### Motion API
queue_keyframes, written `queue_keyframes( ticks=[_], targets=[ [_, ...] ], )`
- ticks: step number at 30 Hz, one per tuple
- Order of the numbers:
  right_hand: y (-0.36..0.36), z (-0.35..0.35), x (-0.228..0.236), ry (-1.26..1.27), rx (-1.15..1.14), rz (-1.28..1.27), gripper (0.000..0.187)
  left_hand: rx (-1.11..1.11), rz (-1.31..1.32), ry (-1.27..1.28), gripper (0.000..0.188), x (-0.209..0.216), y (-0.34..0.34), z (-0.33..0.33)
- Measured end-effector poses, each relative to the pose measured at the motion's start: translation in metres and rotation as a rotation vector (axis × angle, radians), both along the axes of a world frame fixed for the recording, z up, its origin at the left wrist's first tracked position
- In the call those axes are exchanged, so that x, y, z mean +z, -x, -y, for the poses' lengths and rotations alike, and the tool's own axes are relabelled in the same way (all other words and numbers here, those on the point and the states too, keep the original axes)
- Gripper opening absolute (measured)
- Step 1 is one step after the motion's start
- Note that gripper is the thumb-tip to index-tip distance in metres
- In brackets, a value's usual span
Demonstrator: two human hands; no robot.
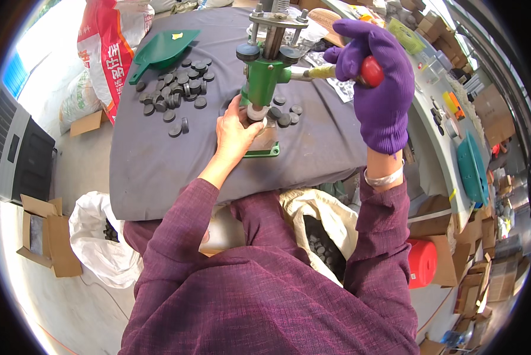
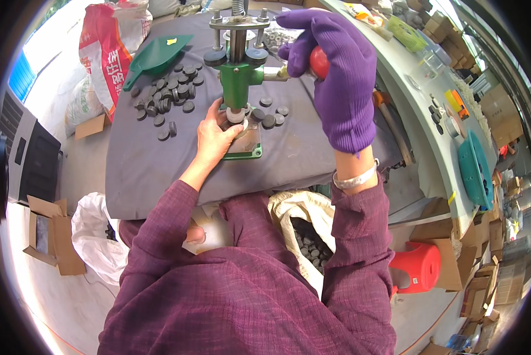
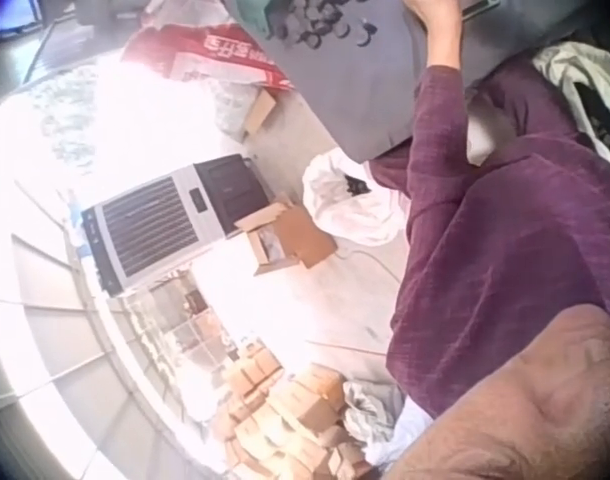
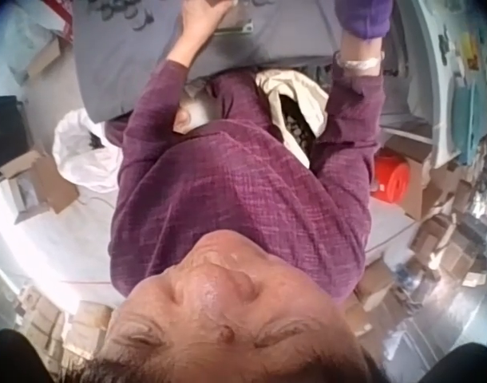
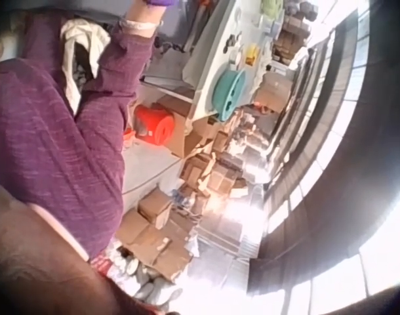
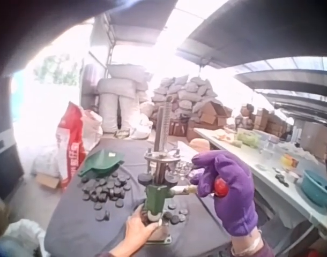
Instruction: The person takes circular discs from a bag and the table, positions them into a manual press, pulls down the lever to press them, and sets the discs onto the table.
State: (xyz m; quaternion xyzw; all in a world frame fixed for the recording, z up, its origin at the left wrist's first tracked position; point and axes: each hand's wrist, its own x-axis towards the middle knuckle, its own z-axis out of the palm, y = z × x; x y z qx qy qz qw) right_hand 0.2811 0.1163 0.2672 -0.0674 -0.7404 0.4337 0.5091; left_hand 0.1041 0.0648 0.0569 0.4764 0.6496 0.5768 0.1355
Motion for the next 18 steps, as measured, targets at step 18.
queue_keyframes(
  ticks=[18],
  targets=[
    [-0.033, 0.039, -0.122, -0.337, -0.072, 0.057, 0.026, 0.156, -0.473, -0.182, 0.052, -0.006, 0.054, 0.047]
  ],
)
